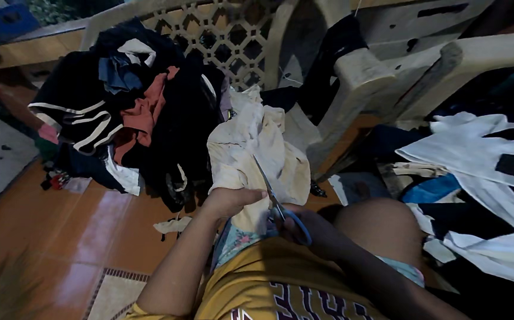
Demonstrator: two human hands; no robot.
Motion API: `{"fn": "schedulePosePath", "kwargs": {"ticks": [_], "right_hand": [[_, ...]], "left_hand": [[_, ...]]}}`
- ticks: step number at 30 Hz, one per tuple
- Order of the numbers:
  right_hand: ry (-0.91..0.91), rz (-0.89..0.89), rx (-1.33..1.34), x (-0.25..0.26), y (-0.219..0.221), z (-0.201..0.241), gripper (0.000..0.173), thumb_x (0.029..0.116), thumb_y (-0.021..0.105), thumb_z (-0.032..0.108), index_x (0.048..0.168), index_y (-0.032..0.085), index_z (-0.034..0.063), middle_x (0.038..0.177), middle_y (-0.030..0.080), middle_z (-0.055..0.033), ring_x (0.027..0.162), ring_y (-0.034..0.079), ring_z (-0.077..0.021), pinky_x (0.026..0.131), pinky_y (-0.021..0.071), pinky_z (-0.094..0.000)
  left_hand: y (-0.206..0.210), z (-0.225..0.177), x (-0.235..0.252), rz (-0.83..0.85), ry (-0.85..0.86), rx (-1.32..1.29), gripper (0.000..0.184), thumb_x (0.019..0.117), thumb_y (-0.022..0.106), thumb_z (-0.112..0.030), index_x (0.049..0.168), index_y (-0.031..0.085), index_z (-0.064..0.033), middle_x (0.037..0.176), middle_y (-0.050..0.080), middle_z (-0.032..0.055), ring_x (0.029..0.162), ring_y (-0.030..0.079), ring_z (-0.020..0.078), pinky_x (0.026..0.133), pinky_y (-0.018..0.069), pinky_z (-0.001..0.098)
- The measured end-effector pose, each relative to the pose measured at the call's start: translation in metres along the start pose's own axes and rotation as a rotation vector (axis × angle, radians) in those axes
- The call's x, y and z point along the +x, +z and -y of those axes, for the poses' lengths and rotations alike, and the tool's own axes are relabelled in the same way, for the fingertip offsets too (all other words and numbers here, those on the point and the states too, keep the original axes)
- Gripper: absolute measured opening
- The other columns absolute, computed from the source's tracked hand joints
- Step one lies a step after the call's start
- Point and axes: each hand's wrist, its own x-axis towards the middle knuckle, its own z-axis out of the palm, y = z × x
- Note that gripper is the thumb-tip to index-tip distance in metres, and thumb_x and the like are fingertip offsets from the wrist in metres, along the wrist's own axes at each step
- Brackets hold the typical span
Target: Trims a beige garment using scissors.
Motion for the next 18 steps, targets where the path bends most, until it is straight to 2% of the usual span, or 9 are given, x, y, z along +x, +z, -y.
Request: {"fn": "schedulePosePath", "kwargs": {"ticks": [4,9,12,14,18], "right_hand": [[0.008,-0.007,0.010,0.0010,0.0002,0.0031,0.047,0.0817,0.068,0.064,0.090,0.061,0.0188,0.067,0.055,0.0153,0.055,0.049,0.0052,0.052,0.0412,-0.0122],[-0.033,-0.008,0.014,0.0017,0.0004,0.0003,0.044,0.0841,0.068,0.065,0.087,0.062,0.0212,0.067,0.055,0.0167,0.055,0.049,0.0064,0.052,0.0407,-0.0115],[-0.022,-0.011,0.056,0.0022,0.0012,0.0001,0.043,0.0818,0.071,0.063,0.086,0.062,0.0219,0.066,0.055,0.0166,0.055,0.049,0.0059,0.052,0.0414,-0.0120],[-0.021,0.001,0.083,0.0024,0.0007,0.0003,0.044,0.0806,0.073,0.063,0.088,0.063,0.0217,0.067,0.056,0.0163,0.055,0.050,0.0054,0.052,0.0415,-0.0122],[0.002,0.011,0.087,0.0034,-0.0006,0.0042,0.037,0.0859,0.069,0.055,0.093,0.062,0.0192,0.069,0.057,0.0151,0.056,0.050,0.0047,0.052,0.0421,-0.0125]], "left_hand": [[-0.0008,0.0002,0.0012,0.015,0.008,-0.001,0.031,0.0814,0.076,0.008,0.108,0.063,0.0007,0.093,0.074,0.0025,0.089,0.072,0.0094,0.086,0.0605,0.0291],[-0.0021,-0.0004,0.0025,0.034,-0.001,0.019,0.029,0.0824,0.075,0.008,0.108,0.063,0.0002,0.092,0.074,0.0016,0.088,0.072,0.0089,0.085,0.0604,0.0287],[-0.0029,0.0002,0.0016,0.026,-0.014,0.042,0.031,0.0821,0.076,0.006,0.110,0.063,0.0011,0.093,0.073,0.0019,0.089,0.071,0.0088,0.086,0.0600,0.0293],[-0.0039,-0.0002,0.0002,0.022,-0.027,0.085,0.032,0.0808,0.078,0.004,0.109,0.064,0.0001,0.093,0.074,0.0009,0.088,0.071,0.0079,0.085,0.0602,0.0288],[-0.0048,-0.0051,-0.0034,0.042,-0.085,0.236,0.034,0.0806,0.082,-0.004,0.110,0.065,-0.0013,0.094,0.073,-0.0008,0.090,0.069,0.0045,0.087,0.0582,0.0266]]}}
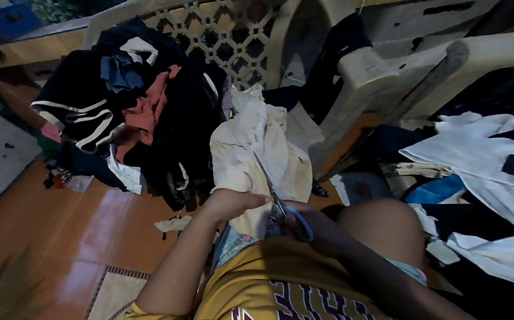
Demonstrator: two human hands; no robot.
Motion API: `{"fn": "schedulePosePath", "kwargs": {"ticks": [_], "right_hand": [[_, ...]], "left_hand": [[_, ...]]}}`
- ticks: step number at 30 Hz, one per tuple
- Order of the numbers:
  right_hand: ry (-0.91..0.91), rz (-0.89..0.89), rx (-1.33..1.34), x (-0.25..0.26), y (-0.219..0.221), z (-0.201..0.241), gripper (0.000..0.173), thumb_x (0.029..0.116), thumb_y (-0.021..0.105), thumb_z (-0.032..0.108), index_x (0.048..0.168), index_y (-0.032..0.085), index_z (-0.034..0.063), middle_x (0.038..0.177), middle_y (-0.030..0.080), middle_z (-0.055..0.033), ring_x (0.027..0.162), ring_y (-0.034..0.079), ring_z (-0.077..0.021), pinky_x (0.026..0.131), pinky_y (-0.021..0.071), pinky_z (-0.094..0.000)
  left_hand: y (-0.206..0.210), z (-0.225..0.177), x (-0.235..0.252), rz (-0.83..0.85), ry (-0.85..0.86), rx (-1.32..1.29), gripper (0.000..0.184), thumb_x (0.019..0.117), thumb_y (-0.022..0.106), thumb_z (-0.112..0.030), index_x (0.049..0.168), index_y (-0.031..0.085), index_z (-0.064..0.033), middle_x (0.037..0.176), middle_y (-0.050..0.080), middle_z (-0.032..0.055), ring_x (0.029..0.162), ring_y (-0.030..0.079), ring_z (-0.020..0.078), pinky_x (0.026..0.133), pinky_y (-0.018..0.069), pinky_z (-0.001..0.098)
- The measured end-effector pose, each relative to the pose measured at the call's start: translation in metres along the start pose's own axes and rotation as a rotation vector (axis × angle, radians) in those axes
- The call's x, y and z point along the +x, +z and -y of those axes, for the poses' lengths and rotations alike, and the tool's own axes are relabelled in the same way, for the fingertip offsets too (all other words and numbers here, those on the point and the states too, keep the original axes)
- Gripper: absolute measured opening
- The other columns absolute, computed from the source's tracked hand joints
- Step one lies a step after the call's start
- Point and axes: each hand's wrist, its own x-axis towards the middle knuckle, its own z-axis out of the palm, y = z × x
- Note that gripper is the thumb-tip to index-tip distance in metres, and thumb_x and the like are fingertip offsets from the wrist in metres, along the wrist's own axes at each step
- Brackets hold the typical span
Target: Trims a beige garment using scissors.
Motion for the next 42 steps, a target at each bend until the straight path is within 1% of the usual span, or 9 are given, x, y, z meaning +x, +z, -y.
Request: {"fn": "schedulePosePath", "kwargs": {"ticks": [13,16,18,20,23,26,32,36,42], "right_hand": [[-0.007,-0.024,-0.049,0.000,-0.002,-0.001,0.027,0.0908,0.067,0.047,0.086,0.062,0.0209,0.065,0.055,0.0165,0.054,0.049,0.0059,0.052,0.0409,-0.0120],[0.010,-0.038,-0.108,-0.001,-0.004,-0.002,0.023,0.0912,0.065,0.042,0.087,0.061,0.0196,0.067,0.054,0.0158,0.056,0.049,0.0055,0.054,0.0416,-0.0130],[0.014,-0.029,-0.133,-0.001,-0.004,-0.004,0.019,0.0922,0.063,0.037,0.091,0.062,0.0181,0.069,0.055,0.0156,0.058,0.050,0.0059,0.055,0.0426,-0.0130],[0.027,-0.024,-0.151,-0.001,-0.004,-0.006,0.020,0.0930,0.063,0.037,0.092,0.062,0.0171,0.068,0.054,0.0151,0.057,0.049,0.0053,0.055,0.0424,-0.0135],[0.033,-0.033,-0.133,0.000,-0.003,-0.007,0.024,0.0922,0.064,0.040,0.092,0.061,0.0164,0.069,0.054,0.0146,0.058,0.050,0.0050,0.055,0.0425,-0.0136],[0.034,-0.043,-0.103,-0.001,-0.004,-0.008,0.028,0.0898,0.066,0.045,0.091,0.061,0.0170,0.069,0.055,0.0145,0.057,0.050,0.0049,0.055,0.0425,-0.0133],[0.049,-0.015,-0.067,-0.002,-0.004,-0.009,0.036,0.0840,0.070,0.055,0.087,0.063,0.0207,0.067,0.056,0.0156,0.056,0.050,0.0052,0.053,0.0424,-0.0126],[0.043,-0.008,-0.040,-0.002,-0.003,-0.009,0.056,0.0743,0.071,0.075,0.087,0.061,0.0214,0.066,0.055,0.0151,0.054,0.049,0.0050,0.051,0.0407,-0.0122],[-0.004,-0.021,0.006,0.001,-0.001,-0.008,0.060,0.0777,0.067,0.076,0.092,0.059,0.0185,0.069,0.056,0.0140,0.054,0.048,0.0055,0.051,0.0399,-0.0106]], "left_hand": [[-0.002,0.002,-0.004,-0.004,-0.004,0.082,0.033,0.0829,0.083,-0.013,0.110,0.066,-0.0036,0.093,0.072,-0.0034,0.087,0.068,0.0023,0.085,0.0571,0.0246],[0.000,0.003,0.006,-0.083,0.058,-0.284,0.017,0.0976,0.064,-0.007,0.112,0.061,0.0018,0.091,0.072,0.0027,0.085,0.070,0.0095,0.083,0.0595,0.0298],[-0.001,0.005,0.019,-0.093,0.072,-0.621,0.022,0.1092,0.042,-0.016,0.116,0.057,-0.0017,0.092,0.071,0.0058,0.085,0.071,0.0136,0.081,0.0604,0.0328],[-0.003,0.007,0.029,-0.080,0.032,-0.833,0.029,0.1110,0.038,-0.025,0.115,0.058,-0.0055,0.091,0.071,0.0080,0.082,0.072,0.0158,0.077,0.0617,0.0332],[0.000,0.012,0.033,-0.070,-0.017,-0.873,0.021,0.1036,0.040,-0.006,0.092,0.057,-0.0084,0.071,0.064,0.0031,0.061,0.063,0.0101,0.059,0.0567,0.0253],[0.001,0.015,0.028,-0.052,0.046,-0.783,0.020,0.0919,0.046,0.010,0.100,0.057,-0.0046,0.080,0.071,0.0072,0.072,0.071,0.0143,0.068,0.0611,0.0311],[-0.004,0.023,0.025,0.085,0.175,-0.661,0.024,0.0800,0.055,0.010,0.092,0.063,-0.0081,0.079,0.073,0.0018,0.072,0.071,0.0094,0.068,0.0605,0.0266],[-0.001,0.022,0.020,0.068,0.182,-0.581,0.024,0.0831,0.054,0.011,0.091,0.063,-0.0093,0.081,0.074,-0.0002,0.075,0.071,0.0080,0.072,0.0609,0.0259],[0.010,0.019,0.012,0.020,0.152,-0.524,0.026,0.0837,0.055,0.015,0.095,0.062,-0.0077,0.083,0.073,-0.0015,0.077,0.071,0.0064,0.075,0.0605,0.0246]]}}
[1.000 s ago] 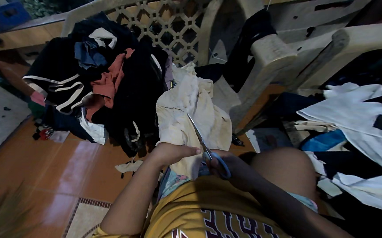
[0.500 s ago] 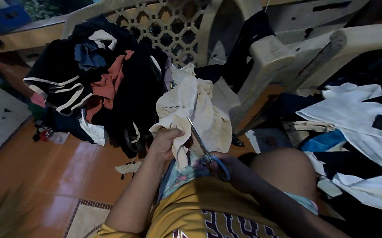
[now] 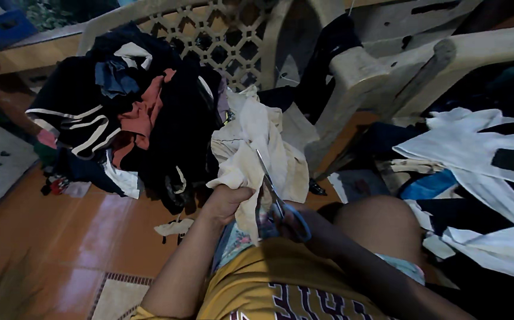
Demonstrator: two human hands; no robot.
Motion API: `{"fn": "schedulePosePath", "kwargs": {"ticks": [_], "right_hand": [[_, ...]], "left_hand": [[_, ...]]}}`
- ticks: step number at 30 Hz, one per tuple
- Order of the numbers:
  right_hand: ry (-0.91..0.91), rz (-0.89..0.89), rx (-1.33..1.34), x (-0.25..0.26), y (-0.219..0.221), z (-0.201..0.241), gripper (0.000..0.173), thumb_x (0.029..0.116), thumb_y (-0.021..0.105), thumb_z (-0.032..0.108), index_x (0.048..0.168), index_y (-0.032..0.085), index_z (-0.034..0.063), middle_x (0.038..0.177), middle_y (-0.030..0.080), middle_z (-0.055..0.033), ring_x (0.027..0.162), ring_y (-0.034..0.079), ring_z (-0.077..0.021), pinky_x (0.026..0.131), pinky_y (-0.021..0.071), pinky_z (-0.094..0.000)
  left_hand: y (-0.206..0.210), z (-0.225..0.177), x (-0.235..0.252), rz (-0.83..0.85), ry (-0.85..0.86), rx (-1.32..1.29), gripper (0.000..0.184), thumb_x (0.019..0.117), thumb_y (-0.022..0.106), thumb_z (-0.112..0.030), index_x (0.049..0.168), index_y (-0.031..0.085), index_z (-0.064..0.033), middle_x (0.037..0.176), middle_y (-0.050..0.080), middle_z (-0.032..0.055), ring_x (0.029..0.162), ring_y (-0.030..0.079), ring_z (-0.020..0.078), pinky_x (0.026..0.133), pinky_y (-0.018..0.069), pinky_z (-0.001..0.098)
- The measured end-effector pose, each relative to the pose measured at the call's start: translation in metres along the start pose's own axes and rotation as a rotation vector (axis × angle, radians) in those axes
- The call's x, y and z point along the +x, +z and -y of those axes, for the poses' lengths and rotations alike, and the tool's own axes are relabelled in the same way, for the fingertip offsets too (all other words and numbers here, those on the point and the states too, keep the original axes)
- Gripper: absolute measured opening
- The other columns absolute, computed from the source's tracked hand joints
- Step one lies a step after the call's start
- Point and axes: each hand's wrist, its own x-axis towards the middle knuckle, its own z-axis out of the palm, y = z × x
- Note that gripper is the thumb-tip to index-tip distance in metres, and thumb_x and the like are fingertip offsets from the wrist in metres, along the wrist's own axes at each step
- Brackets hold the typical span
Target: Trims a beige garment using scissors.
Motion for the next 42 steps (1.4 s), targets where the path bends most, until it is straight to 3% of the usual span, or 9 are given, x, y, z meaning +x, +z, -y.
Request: {"fn": "schedulePosePath", "kwargs": {"ticks": [5,9,13,17,20,27,37,42], "right_hand": [[0.024,-0.017,0.046,0.000,0.001,0.002,0.058,0.0756,0.071,0.074,0.089,0.059,0.0194,0.067,0.057,0.0142,0.053,0.048,0.0055,0.049,0.0392,-0.0106],[-0.029,-0.025,-0.008,-0.001,0.000,-0.001,0.041,0.0865,0.067,0.061,0.088,0.059,0.0201,0.067,0.055,0.0155,0.053,0.047,0.0061,0.050,0.0394,-0.0106],[-0.014,-0.024,-0.027,-0.001,-0.002,0.000,0.050,0.0809,0.069,0.069,0.087,0.060,0.0207,0.066,0.055,0.0152,0.053,0.048,0.0052,0.049,0.0397,-0.0119],[-0.008,-0.004,0.052,0.000,-0.001,0.005,0.047,0.0825,0.070,0.066,0.088,0.059,0.0200,0.067,0.057,0.0147,0.054,0.049,0.0054,0.050,0.0402,-0.0111],[-0.005,0.013,0.104,0.002,-0.002,0.006,0.056,0.0755,0.073,0.073,0.088,0.060,0.0204,0.068,0.057,0.0141,0.053,0.048,0.0058,0.049,0.0388,-0.0103],[-0.007,-0.012,0.073,0.001,-0.001,0.007,0.046,0.0835,0.070,0.064,0.088,0.059,0.0197,0.068,0.056,0.0147,0.053,0.048,0.0058,0.049,0.0392,-0.0104],[0.011,0.013,0.083,0.004,-0.004,0.011,0.052,0.0781,0.070,0.072,0.087,0.060,0.0216,0.065,0.056,0.0145,0.050,0.046,0.0053,0.047,0.0369,-0.0111],[0.012,-0.012,0.077,0.002,-0.004,0.010,0.037,0.0875,0.068,0.057,0.088,0.060,0.0210,0.066,0.056,0.0151,0.052,0.047,0.0055,0.048,0.0386,-0.0114]], "left_hand": [[-0.001,0.002,0.001,0.020,0.013,-0.020,0.026,0.0819,0.055,0.014,0.093,0.063,-0.0085,0.082,0.073,-0.0015,0.077,0.071,0.0062,0.074,0.0604,0.0244],[-0.001,0.002,0.001,0.018,0.020,-0.004,0.027,0.0802,0.057,0.015,0.093,0.063,-0.0076,0.082,0.073,-0.0010,0.077,0.071,0.0065,0.075,0.0605,0.0251],[-0.004,0.002,0.000,0.022,0.025,0.053,0.025,0.0809,0.057,0.013,0.093,0.063,-0.0087,0.081,0.072,-0.0027,0.077,0.070,0.0056,0.074,0.0600,0.0245],[-0.002,0.000,-0.007,0.014,-0.021,0.194,0.024,0.0821,0.061,0.013,0.095,0.062,-0.0078,0.082,0.070,-0.0048,0.079,0.068,0.0037,0.077,0.0591,0.0235],[-0.001,0.000,-0.009,0.021,-0.035,0.205,0.024,0.0823,0.060,0.013,0.092,0.063,-0.0094,0.081,0.070,-0.0064,0.078,0.068,0.0024,0.076,0.0588,0.0224],[-0.005,0.004,-0.007,0.061,-0.020,0.171,0.026,0.0810,0.060,0.013,0.090,0.064,-0.0106,0.081,0.071,-0.0066,0.078,0.069,0.0023,0.077,0.0588,0.0222],[-0.007,0.011,-0.012,0.081,-0.079,0.254,0.024,0.0806,0.065,0.010,0.095,0.064,-0.0091,0.084,0.070,-0.0077,0.082,0.067,0.0011,0.081,0.0576,0.0224],[-0.010,0.014,-0.013,0.090,-0.067,0.273,0.024,0.0807,0.065,0.010,0.095,0.064,-0.0086,0.085,0.070,-0.0080,0.084,0.067,0.0003,0.082,0.0575,0.0221]]}}
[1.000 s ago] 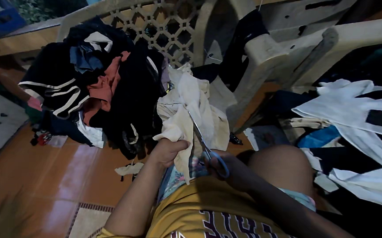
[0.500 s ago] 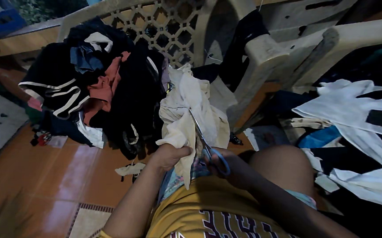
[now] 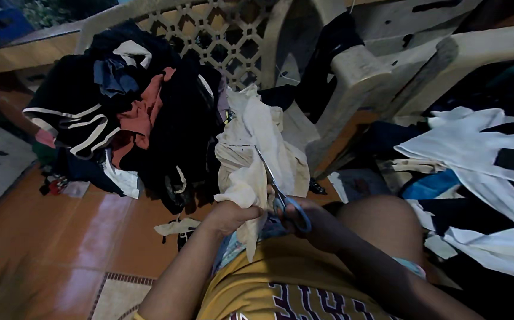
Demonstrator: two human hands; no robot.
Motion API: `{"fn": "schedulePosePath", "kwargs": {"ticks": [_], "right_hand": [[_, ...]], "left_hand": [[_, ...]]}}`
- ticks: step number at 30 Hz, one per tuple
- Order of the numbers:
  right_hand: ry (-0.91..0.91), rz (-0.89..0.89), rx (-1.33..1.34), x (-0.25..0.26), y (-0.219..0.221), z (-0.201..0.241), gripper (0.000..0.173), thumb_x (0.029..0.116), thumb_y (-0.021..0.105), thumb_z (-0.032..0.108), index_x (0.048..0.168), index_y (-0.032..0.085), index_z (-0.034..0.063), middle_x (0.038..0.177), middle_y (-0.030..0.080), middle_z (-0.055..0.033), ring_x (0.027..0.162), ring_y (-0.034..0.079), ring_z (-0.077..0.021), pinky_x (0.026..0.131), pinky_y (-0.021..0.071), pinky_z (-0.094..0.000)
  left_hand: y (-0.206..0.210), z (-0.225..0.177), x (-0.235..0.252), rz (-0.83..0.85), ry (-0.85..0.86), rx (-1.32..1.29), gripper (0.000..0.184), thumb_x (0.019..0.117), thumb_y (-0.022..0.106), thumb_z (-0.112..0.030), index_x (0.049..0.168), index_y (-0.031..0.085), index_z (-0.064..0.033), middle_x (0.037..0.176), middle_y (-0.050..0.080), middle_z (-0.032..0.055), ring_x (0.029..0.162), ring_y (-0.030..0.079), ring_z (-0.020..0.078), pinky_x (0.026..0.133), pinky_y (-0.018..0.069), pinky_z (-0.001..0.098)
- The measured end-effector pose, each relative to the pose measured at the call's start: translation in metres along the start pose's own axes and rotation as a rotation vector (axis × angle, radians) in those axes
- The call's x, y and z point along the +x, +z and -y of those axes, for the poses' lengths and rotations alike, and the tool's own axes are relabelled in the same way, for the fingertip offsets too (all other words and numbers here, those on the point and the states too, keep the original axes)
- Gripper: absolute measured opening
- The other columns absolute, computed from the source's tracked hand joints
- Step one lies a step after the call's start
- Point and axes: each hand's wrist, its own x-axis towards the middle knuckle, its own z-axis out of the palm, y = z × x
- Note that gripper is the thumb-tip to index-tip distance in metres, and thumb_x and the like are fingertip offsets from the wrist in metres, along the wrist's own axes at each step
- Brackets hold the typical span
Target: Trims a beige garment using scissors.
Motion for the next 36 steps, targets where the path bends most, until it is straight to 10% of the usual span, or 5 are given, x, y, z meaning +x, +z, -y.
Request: {"fn": "schedulePosePath", "kwargs": {"ticks": [5,9,12,19,36], "right_hand": [[0.017,-0.013,-0.050,-0.002,-0.004,0.000,0.027,0.0912,0.065,0.046,0.089,0.060,0.0197,0.068,0.057,0.0148,0.053,0.048,0.0053,0.050,0.0399,-0.0115],[0.039,-0.015,-0.137,-0.004,-0.007,-0.001,0.014,0.0960,0.059,0.030,0.088,0.061,0.0184,0.068,0.057,0.0142,0.056,0.051,0.0048,0.053,0.0427,-0.0125],[0.073,-0.024,-0.226,-0.003,-0.007,-0.001,0.011,0.0972,0.058,0.023,0.090,0.061,0.0155,0.069,0.056,0.0127,0.058,0.051,0.0039,0.055,0.0434,-0.0139],[0.149,-0.003,-0.413,-0.001,-0.012,-0.004,0.019,0.0959,0.062,0.029,0.095,0.062,0.0094,0.070,0.053,0.0097,0.059,0.050,0.0012,0.058,0.0441,-0.0176],[0.109,0.118,-0.186,0.000,-0.004,-0.014,0.052,0.0785,0.072,0.067,0.096,0.061,0.0194,0.068,0.055,0.0166,0.055,0.050,0.0059,0.053,0.0428,-0.0122]], "left_hand": [[-0.012,0.014,0.001,0.108,0.014,-0.119,0.027,0.0792,0.076,0.000,0.103,0.066,-0.0071,0.092,0.074,-0.0055,0.089,0.070,0.0042,0.086,0.0585,0.0254],[-0.040,0.054,0.030,0.338,0.141,-0.682,0.067,0.0703,0.079,-0.067,0.116,0.074,-0.0190,0.110,0.076,0.0014,0.103,0.072,0.0137,0.092,0.0595,0.0345],[-0.041,0.056,0.049,0.083,0.108,-0.944,0.095,0.0628,0.065,-0.088,0.120,0.068,-0.0119,0.111,0.074,0.0101,0.103,0.072,0.0231,0.088,0.0607,0.0429],[-0.020,0.035,0.056,0.218,-0.148,-0.948,0.040,0.1084,0.033,-0.035,0.103,0.063,-0.0085,0.084,0.071,0.0057,0.074,0.070,0.0140,0.070,0.0606,0.0294],[-0.014,0.006,0.021,-0.124,0.149,-0.591,0.021,0.0904,0.049,0.006,0.105,0.059,-0.0044,0.088,0.075,0.0068,0.081,0.074,0.0146,0.076,0.0626,0.0320]]}}
